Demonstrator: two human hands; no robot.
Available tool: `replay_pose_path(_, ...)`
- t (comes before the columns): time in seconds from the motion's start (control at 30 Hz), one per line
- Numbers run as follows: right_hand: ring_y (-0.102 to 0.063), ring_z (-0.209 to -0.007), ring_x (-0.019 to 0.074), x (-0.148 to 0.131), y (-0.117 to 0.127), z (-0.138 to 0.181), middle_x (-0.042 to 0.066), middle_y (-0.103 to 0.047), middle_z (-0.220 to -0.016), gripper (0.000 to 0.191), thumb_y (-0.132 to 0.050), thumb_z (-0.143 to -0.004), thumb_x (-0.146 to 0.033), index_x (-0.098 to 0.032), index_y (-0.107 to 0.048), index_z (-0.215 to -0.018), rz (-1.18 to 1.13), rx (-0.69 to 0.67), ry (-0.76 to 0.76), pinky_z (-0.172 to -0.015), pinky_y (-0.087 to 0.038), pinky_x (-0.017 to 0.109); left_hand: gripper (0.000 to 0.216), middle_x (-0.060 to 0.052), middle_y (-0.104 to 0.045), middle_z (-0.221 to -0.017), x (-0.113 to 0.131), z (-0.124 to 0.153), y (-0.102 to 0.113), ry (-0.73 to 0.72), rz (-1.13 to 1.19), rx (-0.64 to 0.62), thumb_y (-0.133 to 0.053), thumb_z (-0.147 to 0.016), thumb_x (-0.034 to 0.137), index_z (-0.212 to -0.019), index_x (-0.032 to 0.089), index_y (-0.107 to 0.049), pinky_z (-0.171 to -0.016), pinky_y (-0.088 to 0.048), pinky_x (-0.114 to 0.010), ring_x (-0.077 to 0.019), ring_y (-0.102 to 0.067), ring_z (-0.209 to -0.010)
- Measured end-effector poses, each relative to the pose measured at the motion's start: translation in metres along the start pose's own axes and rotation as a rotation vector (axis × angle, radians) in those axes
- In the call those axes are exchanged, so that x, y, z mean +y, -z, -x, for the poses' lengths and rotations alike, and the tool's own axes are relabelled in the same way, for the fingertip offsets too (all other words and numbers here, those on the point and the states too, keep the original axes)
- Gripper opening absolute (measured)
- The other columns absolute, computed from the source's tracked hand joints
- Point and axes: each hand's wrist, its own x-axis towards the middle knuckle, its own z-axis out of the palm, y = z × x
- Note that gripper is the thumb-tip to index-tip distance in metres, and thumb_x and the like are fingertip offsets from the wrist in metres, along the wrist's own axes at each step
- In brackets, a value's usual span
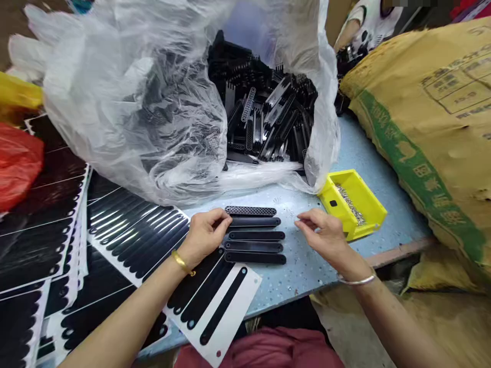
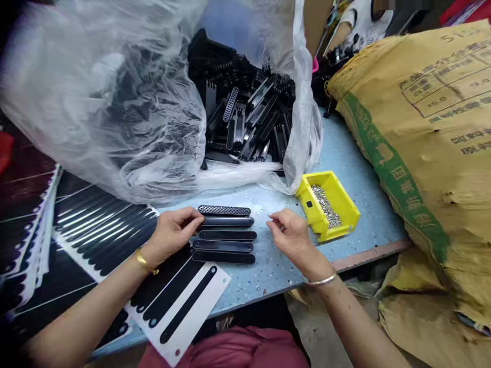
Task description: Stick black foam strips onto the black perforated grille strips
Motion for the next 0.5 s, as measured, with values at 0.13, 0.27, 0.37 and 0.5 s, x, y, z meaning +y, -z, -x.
replay_pose_path(0.13, -0.057, -0.057, 0.0174, 0.029, 0.005, 0.023, 0.006, -0.061, -0.063, 0.025, -0.054, -0.09, -0.029, -0.014, -0.07, -0.078, 0.23, -0.059, -0.004, -0.055, -0.042, 0.028, 0.021, 0.003, -0.06, -0.058, 0.0, 0.0, 0.001, 0.007, 0.016, -0.015, -0.056, -0.083, 0.031, -0.07, 0.017, -0.065, -0.058, -0.04, -0.023, -0.0116, -0.056, -0.056)
replay_pose_path(0.27, -0.054, -0.055, 0.0166, 0.039, 0.001, 0.038, 0.006, -0.056, -0.061, 0.031, -0.05, -0.092, -0.023, -0.015, -0.07, -0.07, 0.302, -0.106, 0.011, -0.054, -0.038, 0.028, 0.023, 0.004, -0.06, -0.06, 0.0, 0.0, 0.003, 0.03, 0.022, -0.044, -0.055, -0.086, 0.034, -0.074, 0.018, -0.066, -0.058, -0.042, -0.022, -0.0112, -0.057, -0.057)
replay_pose_path(0.37, -0.054, -0.058, 0.0165, 0.037, -0.002, 0.04, 0.005, -0.056, -0.062, 0.03, -0.05, -0.091, -0.019, -0.015, -0.07, -0.069, 0.228, -0.071, 0.005, -0.057, -0.039, 0.028, 0.024, 0.004, -0.062, -0.062, 0.0, 0.002, 0.004, 0.034, -0.008, -0.055, -0.054, -0.089, 0.034, -0.079, 0.018, -0.068, -0.057, -0.043, -0.021, -0.0111, -0.06, -0.057)
replay_pose_path(0.5, -0.055, -0.062, 0.0168, 0.034, -0.003, 0.038, 0.006, -0.056, -0.066, 0.025, -0.055, -0.091, -0.024, -0.015, -0.07, -0.073, 0.158, -0.047, -0.003, -0.06, -0.04, 0.028, 0.021, 0.003, -0.065, -0.063, 0.008, 0.005, 0.008, -0.064, -0.144, 0.011, -0.054, -0.09, 0.032, -0.086, 0.018, -0.07, -0.056, -0.044, -0.022, -0.0115, -0.06, -0.056)
